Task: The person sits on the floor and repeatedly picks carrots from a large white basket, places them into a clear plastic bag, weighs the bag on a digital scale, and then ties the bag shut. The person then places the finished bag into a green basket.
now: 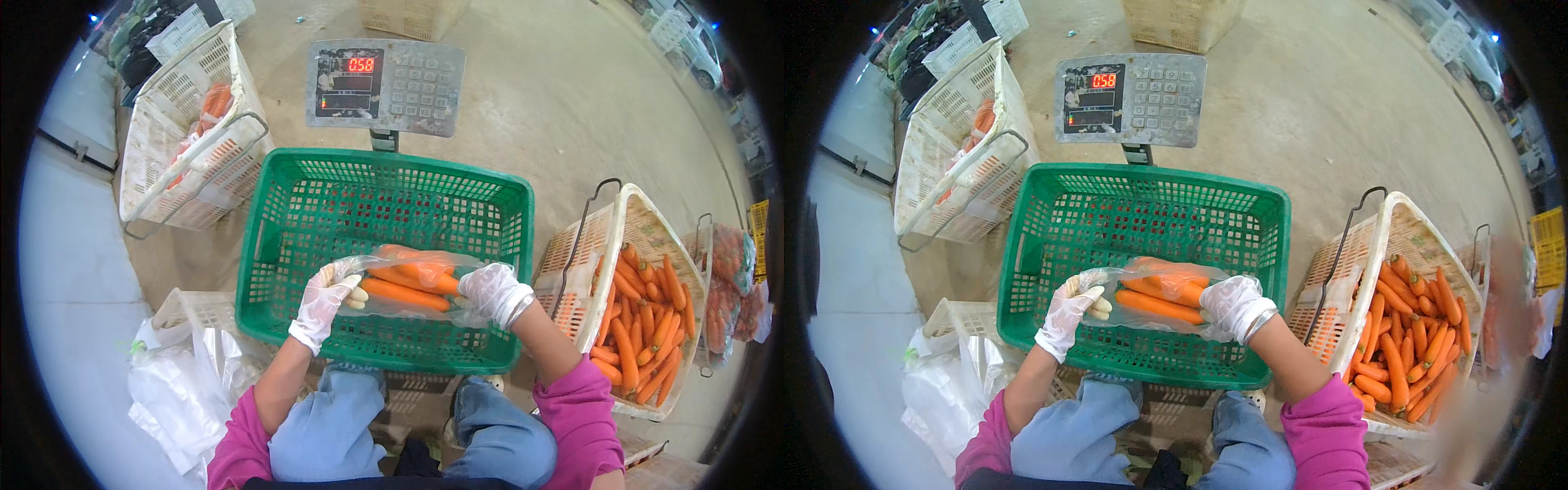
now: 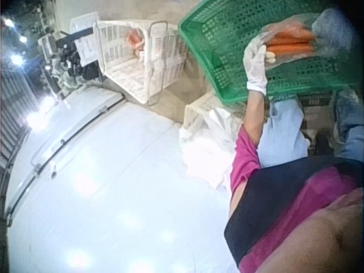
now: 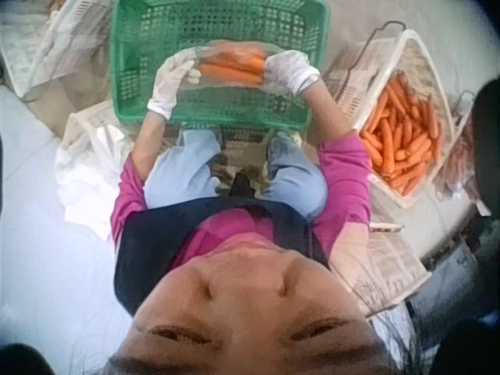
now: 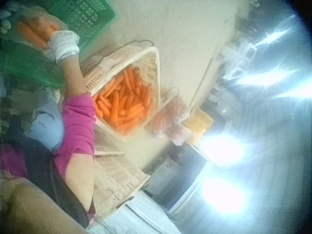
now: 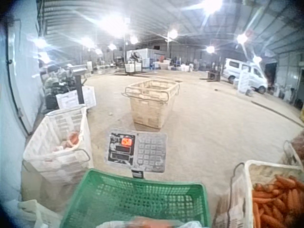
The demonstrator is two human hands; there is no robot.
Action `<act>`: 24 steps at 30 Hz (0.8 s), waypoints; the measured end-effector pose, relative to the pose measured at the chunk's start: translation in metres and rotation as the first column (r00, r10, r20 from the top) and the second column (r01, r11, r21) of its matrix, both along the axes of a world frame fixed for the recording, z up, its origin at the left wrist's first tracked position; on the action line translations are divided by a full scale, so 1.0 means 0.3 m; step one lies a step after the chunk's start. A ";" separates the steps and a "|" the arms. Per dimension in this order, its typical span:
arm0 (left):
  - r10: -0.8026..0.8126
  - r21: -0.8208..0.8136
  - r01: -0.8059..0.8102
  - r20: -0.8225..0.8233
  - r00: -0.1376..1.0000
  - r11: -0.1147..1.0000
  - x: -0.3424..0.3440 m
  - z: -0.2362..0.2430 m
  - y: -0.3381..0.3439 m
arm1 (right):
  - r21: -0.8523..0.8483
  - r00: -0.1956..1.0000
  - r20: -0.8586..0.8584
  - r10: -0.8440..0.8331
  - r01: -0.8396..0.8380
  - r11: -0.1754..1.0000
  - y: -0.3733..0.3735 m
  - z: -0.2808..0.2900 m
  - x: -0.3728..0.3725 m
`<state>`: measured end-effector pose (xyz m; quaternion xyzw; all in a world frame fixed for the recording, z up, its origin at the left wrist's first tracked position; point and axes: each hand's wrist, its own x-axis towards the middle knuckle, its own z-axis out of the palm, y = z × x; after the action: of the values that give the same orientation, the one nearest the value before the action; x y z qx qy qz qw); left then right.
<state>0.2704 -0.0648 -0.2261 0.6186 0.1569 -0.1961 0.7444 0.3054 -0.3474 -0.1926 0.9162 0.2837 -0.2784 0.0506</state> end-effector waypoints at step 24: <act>-0.040 0.523 -0.260 0.493 0.869 0.812 -0.101 -0.068 0.027 | 0.683 0.859 0.501 -0.104 -0.319 0.657 0.060 0.021 -0.118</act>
<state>0.2402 -0.0567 -0.2465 0.8316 0.0549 0.0655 0.5487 0.2700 -0.3294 -0.1862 0.8748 0.4049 0.1130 -0.2406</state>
